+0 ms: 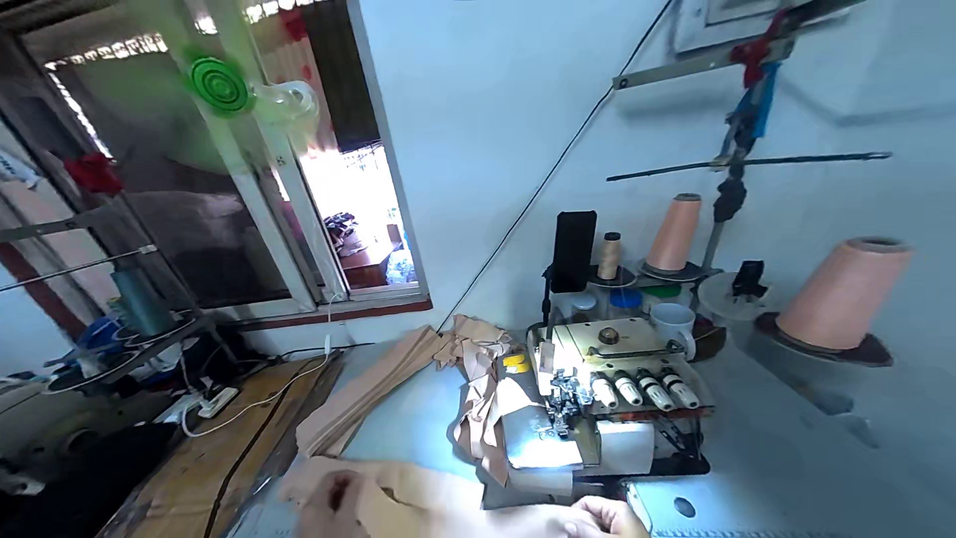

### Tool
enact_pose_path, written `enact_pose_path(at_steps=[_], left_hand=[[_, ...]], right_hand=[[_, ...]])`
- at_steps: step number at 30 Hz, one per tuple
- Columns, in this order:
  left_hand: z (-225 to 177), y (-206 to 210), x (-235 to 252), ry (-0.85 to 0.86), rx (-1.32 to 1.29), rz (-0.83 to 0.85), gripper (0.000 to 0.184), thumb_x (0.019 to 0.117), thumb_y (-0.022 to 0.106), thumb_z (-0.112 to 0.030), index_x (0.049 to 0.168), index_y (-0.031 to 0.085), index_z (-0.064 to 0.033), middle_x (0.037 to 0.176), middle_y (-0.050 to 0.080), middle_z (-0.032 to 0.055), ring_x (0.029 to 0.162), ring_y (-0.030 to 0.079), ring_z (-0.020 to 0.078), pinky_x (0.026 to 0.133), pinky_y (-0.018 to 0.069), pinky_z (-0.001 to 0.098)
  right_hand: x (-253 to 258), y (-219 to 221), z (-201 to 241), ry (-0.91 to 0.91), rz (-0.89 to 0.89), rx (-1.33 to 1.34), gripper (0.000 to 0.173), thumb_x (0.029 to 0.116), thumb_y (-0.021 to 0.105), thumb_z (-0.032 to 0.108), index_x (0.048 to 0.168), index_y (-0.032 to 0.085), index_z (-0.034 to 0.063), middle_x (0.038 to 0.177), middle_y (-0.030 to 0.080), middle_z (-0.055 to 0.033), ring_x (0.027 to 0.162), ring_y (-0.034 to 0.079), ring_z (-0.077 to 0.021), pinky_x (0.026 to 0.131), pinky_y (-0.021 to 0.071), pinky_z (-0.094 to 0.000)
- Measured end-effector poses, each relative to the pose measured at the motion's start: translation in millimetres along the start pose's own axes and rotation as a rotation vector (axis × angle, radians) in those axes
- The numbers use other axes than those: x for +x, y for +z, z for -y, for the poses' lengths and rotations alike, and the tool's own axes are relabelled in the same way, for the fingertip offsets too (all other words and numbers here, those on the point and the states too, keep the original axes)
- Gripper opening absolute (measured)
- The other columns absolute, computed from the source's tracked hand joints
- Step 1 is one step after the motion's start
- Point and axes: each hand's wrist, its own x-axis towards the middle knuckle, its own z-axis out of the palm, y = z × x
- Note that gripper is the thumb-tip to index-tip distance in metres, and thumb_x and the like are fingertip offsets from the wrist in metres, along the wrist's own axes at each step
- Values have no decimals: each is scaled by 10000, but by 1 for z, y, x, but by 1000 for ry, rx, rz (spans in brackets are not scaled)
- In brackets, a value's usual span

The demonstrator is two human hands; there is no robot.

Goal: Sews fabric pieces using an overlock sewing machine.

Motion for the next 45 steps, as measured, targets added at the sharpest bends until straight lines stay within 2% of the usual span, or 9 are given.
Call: enact_pose_path(at_steps=[3, 6, 12, 21, 26, 29, 33, 40, 45], left_hand=[[-34, 48, -42, 35, -339, 175, 169, 964, 614, -73, 1011, 671, 79, 839, 684, 61, 687, 632, 48, 629, 552, 254], [-69, 91, -79, 80, -516, 294, 126, 936, 637, -35, 969, 686, 76, 818, 694, 51, 715, 647, 37, 697, 560, 236], [-86, 123, -104, 58, -591, 311, 113, 923, 643, 6, 992, 711, 64, 856, 719, 57, 761, 671, 32, 744, 571, 210], [-82, 122, -108, 174, -564, 274, 132, 937, 618, 18, 983, 732, 65, 879, 709, 69, 796, 671, 30, 771, 568, 186], [-58, 131, -84, 357, -772, 375, 151, 966, 583, 14, 1086, 674, 1, 1104, 678, 25, 1063, 642, 67, 964, 543, 269], [-56, 132, -66, 403, -851, 481, 132, 981, 559, 11, 1018, 666, -57, 1009, 683, -38, 956, 644, 20, 877, 552, 229], [-75, 123, -46, 369, -810, 534, 123, 981, 534, 35, 1025, 631, -27, 905, 679, -37, 809, 644, 15, 764, 563, 217], [-108, 146, -17, 494, -567, 508, 129, 960, 555, -16, 1002, 674, 12, 905, 688, 8, 823, 649, 14, 788, 551, 191], [-119, 175, -15, 479, -456, 451, 104, 933, 628, -78, 974, 701, -18, 857, 696, 11, 797, 660, 43, 774, 558, 218]], right_hand=[[-3, 27, 18, -30, -178, 16, 168, 921, 677, 96, 974, 718, -58, 764, 680, -84, 640, 622, -123, 647, 542, -339], [-7, 52, 38, -83, -354, -61, 198, 867, 750, 101, 929, 664, -66, 761, 658, -116, 683, 627, -186, 680, 529, -386], [-16, 65, 45, -224, -457, -194, 125, 902, 692, 63, 930, 771, -29, 869, 741, -152, 804, 725, -246, 777, 587, -411], [-21, 66, 49, -314, -429, -212, 149, 889, 675, 26, 963, 790, -32, 805, 707, -162, 761, 699, -239, 746, 579, -363], [-17, 64, 44, -348, -259, 62, 159, 898, 632, -36, 1002, 750, -64, 869, 717, -129, 787, 686, -124, 753, 574, -267], [-12, 66, 43, -383, -222, 258, 92, 910, 616, -44, 994, 650, -56, 862, 703, -66, 725, 662, -64, 681, 571, -250], [-5, 60, 45, -352, -234, 328, 145, 870, 775, 85, 918, 709, -34, 830, 697, -47, 708, 662, -69, 685, 586, -252], [8, 50, 54, -261, -460, 333, 45, 855, 729, -23, 859, 686, -34, 737, 712, -44, 641, 700, -89, 651, 621, -273], [14, 46, 52, -230, -598, 372, 175, 836, 708, -95, 964, 596, -55, 768, 693, -58, 602, 695, -110, 584, 624, -284]])
